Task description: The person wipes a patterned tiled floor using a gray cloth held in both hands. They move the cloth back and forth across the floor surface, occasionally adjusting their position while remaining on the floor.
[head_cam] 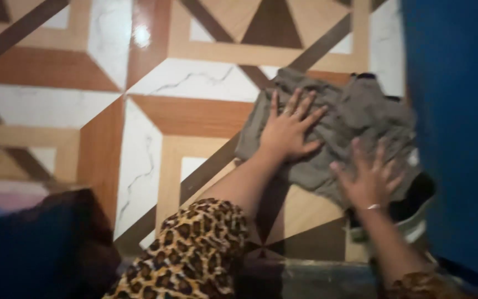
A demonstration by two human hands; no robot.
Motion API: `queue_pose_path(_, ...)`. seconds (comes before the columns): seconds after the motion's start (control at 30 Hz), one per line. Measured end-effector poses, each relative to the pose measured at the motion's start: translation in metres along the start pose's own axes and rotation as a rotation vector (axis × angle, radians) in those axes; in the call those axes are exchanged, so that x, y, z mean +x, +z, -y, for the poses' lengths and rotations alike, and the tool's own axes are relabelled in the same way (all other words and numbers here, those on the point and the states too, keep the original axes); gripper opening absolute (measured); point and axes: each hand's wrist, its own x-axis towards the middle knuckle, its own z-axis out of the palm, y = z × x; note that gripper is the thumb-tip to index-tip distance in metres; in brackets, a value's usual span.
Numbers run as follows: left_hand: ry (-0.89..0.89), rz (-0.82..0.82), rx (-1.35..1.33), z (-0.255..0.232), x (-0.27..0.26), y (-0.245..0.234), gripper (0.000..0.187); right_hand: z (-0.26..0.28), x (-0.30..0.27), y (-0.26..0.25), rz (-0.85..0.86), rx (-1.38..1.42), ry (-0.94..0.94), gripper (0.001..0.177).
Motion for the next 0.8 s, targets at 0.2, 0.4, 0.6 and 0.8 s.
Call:
queue_pose_path(0.2,-0.179,-0.118,0.054,0.025,-0.003,0.007,0.070,0.018,0.088,-0.011,-0.001,0.010,-0.142,0.078)
queue_pose_path(0.4,-0.361,-0.226,0.114,0.083,-0.036,-0.008,0.072,0.098,0.124,-0.005,0.035,-0.027,-0.367,0.079)
queue_pose_path(0.6,-0.666,-0.270,0.137,0.113,-0.140,-0.036,0.076,0.189,0.070,-0.005,0.073,0.022,-0.652,0.072)
queue_pose_path(0.8,-0.783,-0.314,0.197,0.080,-0.205,-0.025,0.079,0.197,-0.005,-0.007,0.026,0.053,-0.769,0.063)
